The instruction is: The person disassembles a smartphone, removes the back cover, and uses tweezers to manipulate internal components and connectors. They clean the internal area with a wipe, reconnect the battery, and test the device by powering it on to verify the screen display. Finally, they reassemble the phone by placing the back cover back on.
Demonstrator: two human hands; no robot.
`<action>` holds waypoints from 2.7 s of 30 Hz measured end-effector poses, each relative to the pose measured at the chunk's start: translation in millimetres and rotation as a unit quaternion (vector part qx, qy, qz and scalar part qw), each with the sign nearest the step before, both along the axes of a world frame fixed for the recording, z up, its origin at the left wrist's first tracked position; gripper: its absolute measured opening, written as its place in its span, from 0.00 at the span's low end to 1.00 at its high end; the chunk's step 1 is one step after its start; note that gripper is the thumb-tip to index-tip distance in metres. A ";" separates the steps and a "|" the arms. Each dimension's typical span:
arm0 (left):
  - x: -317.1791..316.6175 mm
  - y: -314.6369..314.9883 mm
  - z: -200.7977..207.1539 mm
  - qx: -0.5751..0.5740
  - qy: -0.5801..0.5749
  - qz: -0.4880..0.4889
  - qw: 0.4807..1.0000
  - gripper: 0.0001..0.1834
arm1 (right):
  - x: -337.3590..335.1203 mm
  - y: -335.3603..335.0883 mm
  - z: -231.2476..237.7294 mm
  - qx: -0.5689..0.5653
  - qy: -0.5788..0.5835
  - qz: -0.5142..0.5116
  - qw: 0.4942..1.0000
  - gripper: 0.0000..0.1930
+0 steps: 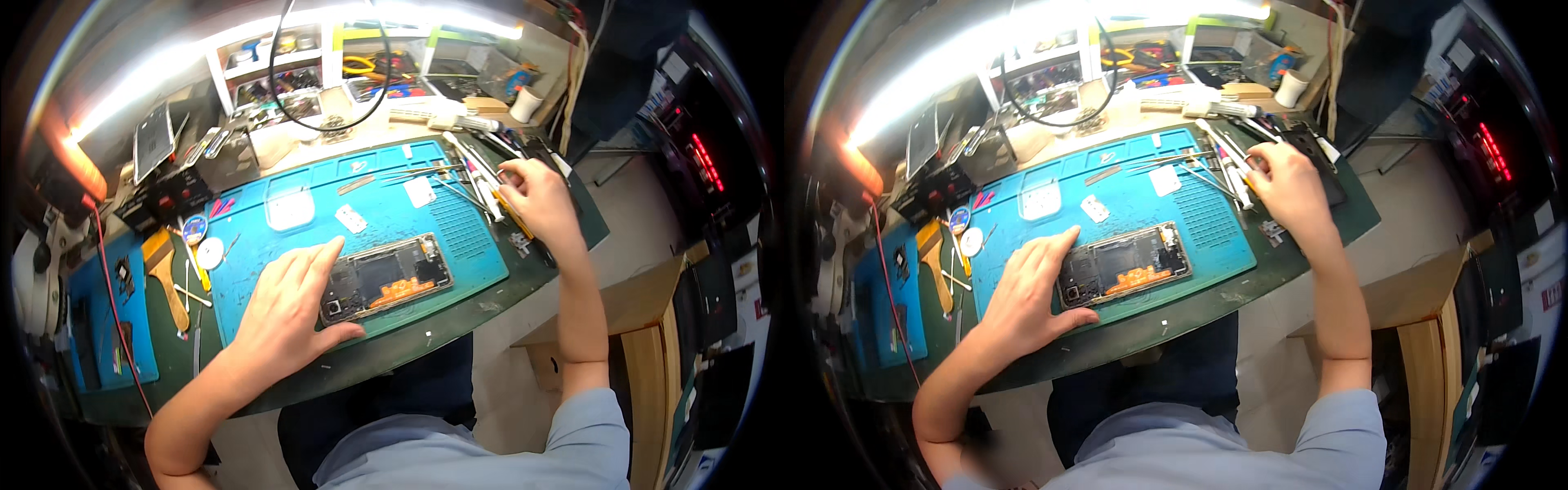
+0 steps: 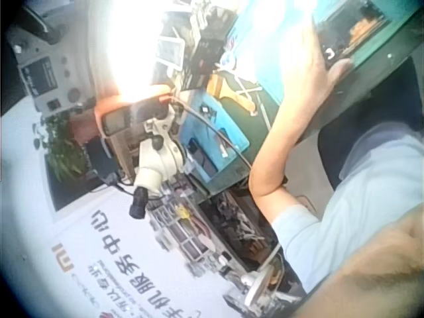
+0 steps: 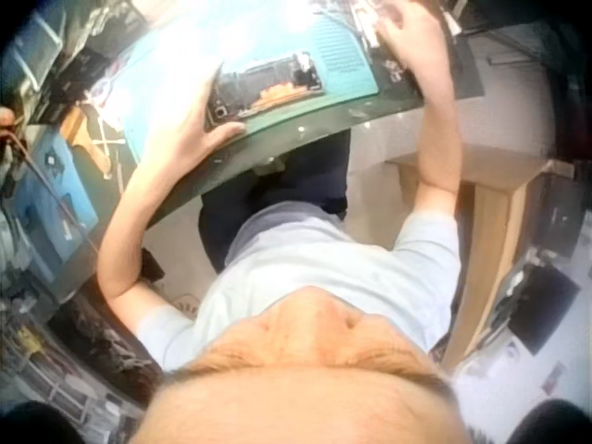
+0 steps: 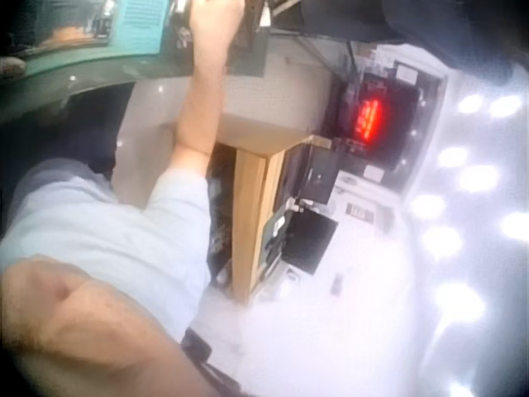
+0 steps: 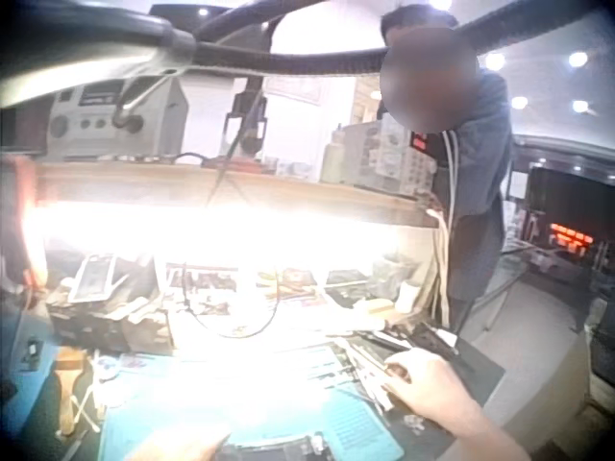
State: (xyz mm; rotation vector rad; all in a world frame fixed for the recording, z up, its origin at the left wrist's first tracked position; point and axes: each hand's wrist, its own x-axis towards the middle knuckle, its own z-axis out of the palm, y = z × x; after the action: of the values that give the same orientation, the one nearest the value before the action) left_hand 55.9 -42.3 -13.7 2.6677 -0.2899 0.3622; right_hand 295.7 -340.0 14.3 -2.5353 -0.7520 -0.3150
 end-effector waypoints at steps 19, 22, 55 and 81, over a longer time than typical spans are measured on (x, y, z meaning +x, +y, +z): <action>-16.7 29.0 2.0 -0.019 0.030 0.034 0.999 0.55 | 50.3 94.6 -39.9 -0.144 -0.329 0.252 0.899 0.13; -18.1 34.5 0.5 -0.043 0.034 0.026 0.998 0.54 | 42.8 95.8 -24.0 -0.028 -0.321 0.214 0.922 0.10; 18.1 15.3 11.8 -0.045 -0.005 -0.007 0.999 0.31 | -37.4 103.8 -27.1 -0.010 -0.161 0.416 0.895 0.07; 46.0 40.4 34.3 -0.162 0.186 -0.089 0.965 0.05 | -23.8 104.1 -31.5 0.131 0.102 0.487 0.858 0.06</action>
State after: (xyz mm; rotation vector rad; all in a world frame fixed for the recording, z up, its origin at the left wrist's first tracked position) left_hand 101.8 -1.9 20.6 2.3048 -0.3182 -0.1397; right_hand 272.0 -235.9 -17.2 -1.6134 -1.6282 0.1903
